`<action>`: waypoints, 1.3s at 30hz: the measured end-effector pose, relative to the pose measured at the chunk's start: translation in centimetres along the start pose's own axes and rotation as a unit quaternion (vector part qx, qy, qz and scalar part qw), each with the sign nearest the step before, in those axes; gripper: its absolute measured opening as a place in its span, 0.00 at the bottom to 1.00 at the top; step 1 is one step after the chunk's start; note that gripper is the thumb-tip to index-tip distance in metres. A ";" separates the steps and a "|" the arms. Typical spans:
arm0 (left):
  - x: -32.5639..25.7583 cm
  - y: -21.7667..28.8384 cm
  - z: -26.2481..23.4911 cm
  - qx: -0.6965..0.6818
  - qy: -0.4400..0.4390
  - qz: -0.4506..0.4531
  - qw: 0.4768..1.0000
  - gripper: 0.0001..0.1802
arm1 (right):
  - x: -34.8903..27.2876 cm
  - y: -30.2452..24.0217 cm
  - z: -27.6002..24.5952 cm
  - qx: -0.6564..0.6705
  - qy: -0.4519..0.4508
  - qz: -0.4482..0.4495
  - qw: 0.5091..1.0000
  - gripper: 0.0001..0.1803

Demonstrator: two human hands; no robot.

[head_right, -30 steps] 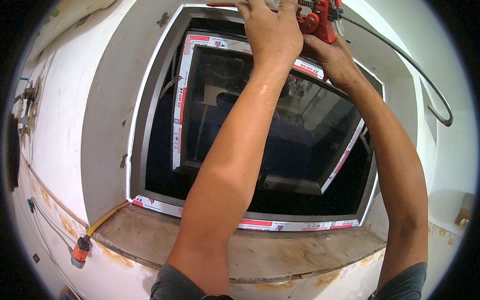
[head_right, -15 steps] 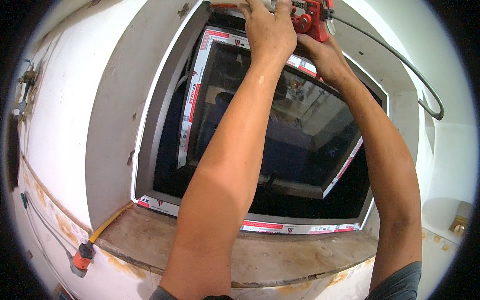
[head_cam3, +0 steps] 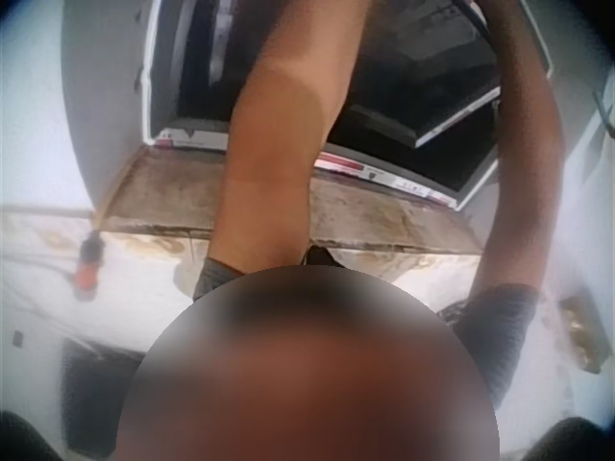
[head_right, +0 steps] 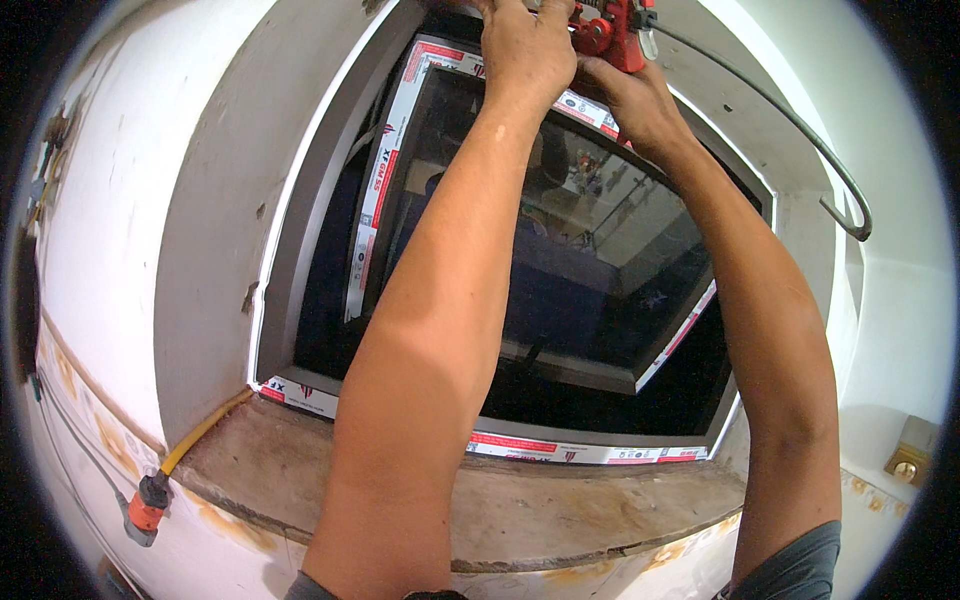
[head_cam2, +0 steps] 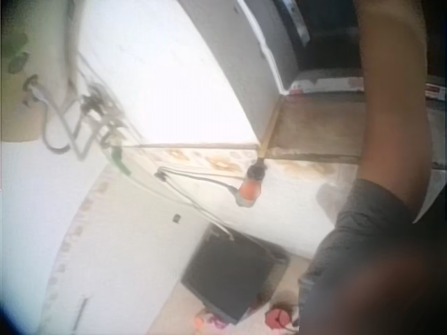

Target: The person applies silicone sealant around the perimeter of a window frame using a caulking gun. They move along the top, sides, and bottom edges, smoothing the bead with a finger and occasionally reloading the cartridge.

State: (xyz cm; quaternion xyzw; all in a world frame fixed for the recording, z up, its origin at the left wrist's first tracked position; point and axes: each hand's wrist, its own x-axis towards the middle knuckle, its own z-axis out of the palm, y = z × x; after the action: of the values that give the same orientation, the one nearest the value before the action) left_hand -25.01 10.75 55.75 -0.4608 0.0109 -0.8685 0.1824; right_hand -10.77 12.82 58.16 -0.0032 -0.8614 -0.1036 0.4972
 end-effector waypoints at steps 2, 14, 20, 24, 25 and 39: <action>0.2 -0.2 -0.2 -0.006 -0.003 -0.003 1.000 0.48 | -0.1 0.0 0.5 -0.005 0.008 -0.001 1.000 0.23; 0.5 -0.4 -0.5 -0.024 -0.001 -0.007 1.000 0.48 | 0.2 0.1 0.6 -0.019 -0.003 -0.005 1.000 0.22; 0.6 -0.4 -0.6 -0.035 -0.001 -0.006 0.999 0.47 | 0.3 -0.4 1.7 0.020 0.032 -0.007 0.999 0.20; 0.6 -0.2 -0.8 -0.036 -0.005 -0.013 0.999 0.47 | 0.0 -1.7 2.2 -0.013 0.035 -0.006 0.999 0.20; 0.6 -0.1 -0.8 -0.034 -0.004 -0.013 0.999 0.47 | -0.1 -2.0 2.4 -0.017 0.037 -0.013 0.999 0.20; 0.5 0.4 -1.5 -0.031 -0.031 -0.042 0.998 0.48 | 0.7 -1.3 1.6 -0.033 0.029 -0.008 0.999 0.20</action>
State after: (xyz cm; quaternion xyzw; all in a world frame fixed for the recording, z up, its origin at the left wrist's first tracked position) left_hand -26.38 10.00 55.16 -0.4932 0.0125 -0.8599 0.1314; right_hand -12.67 11.81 57.75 -0.0090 -0.8426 -0.1359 0.5211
